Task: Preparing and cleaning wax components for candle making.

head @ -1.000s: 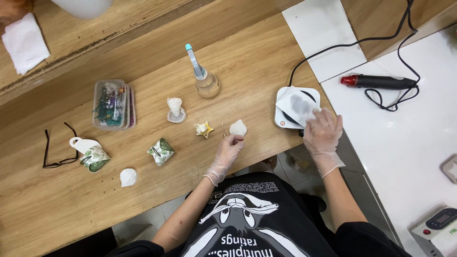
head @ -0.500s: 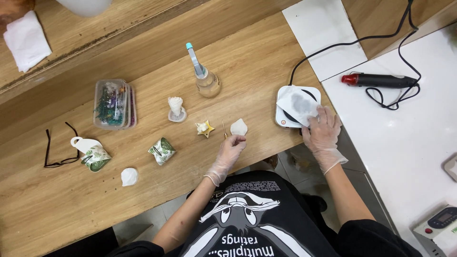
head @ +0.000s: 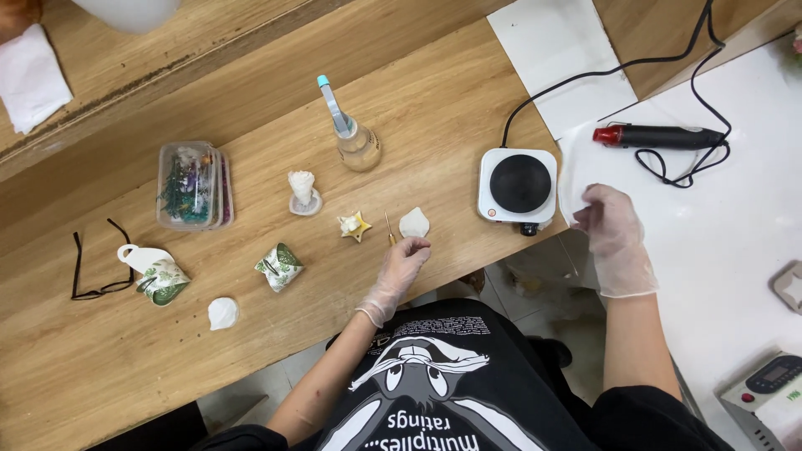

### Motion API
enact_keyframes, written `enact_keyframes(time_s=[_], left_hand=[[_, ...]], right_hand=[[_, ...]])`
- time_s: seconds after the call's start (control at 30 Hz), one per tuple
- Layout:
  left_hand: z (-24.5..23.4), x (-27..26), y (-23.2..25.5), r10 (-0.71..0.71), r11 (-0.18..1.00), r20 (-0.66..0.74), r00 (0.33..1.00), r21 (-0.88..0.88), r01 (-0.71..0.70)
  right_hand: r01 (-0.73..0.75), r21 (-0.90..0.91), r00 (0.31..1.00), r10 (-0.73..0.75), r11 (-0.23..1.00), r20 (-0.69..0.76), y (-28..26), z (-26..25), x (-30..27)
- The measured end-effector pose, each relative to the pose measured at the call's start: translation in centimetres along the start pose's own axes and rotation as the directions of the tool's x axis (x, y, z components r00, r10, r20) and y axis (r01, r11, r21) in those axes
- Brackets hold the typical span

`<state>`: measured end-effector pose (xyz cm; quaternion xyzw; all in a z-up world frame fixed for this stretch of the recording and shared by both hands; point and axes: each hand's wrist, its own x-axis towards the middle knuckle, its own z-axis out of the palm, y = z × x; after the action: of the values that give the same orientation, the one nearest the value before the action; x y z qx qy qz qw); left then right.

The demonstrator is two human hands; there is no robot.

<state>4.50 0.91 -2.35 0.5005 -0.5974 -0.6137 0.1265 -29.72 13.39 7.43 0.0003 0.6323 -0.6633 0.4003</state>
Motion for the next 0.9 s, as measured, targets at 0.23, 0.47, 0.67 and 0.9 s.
enact_keyframes(time_s=[0.23,0.47,0.67,0.9], left_hand=[[1.1,1.0,2.5,0.030,0.980,0.148,0.988,-0.199,0.000],[1.6,0.7,11.3,0.007,0.794,0.465,0.885,-0.541,0.277],[2.4,1.6,9.7,0.105,0.817,0.494,0.863,-0.538,0.209],[3.2,0.6,12.7,0.118,0.616,0.455,0.883,-0.731,0.294]], right_hand=[[-0.015,-0.563,0.981,0.120,0.826,0.150,0.6,1.8,-1.6],[0.037,-0.476,0.785,0.270,0.879,0.558,0.1,3.9,-3.3],[0.103,-0.558,0.900,0.161,0.824,0.404,-1.5,5.9,-4.8],[0.177,-0.311,0.958,-0.091,0.934,0.272,0.9,7.3,-5.1]])
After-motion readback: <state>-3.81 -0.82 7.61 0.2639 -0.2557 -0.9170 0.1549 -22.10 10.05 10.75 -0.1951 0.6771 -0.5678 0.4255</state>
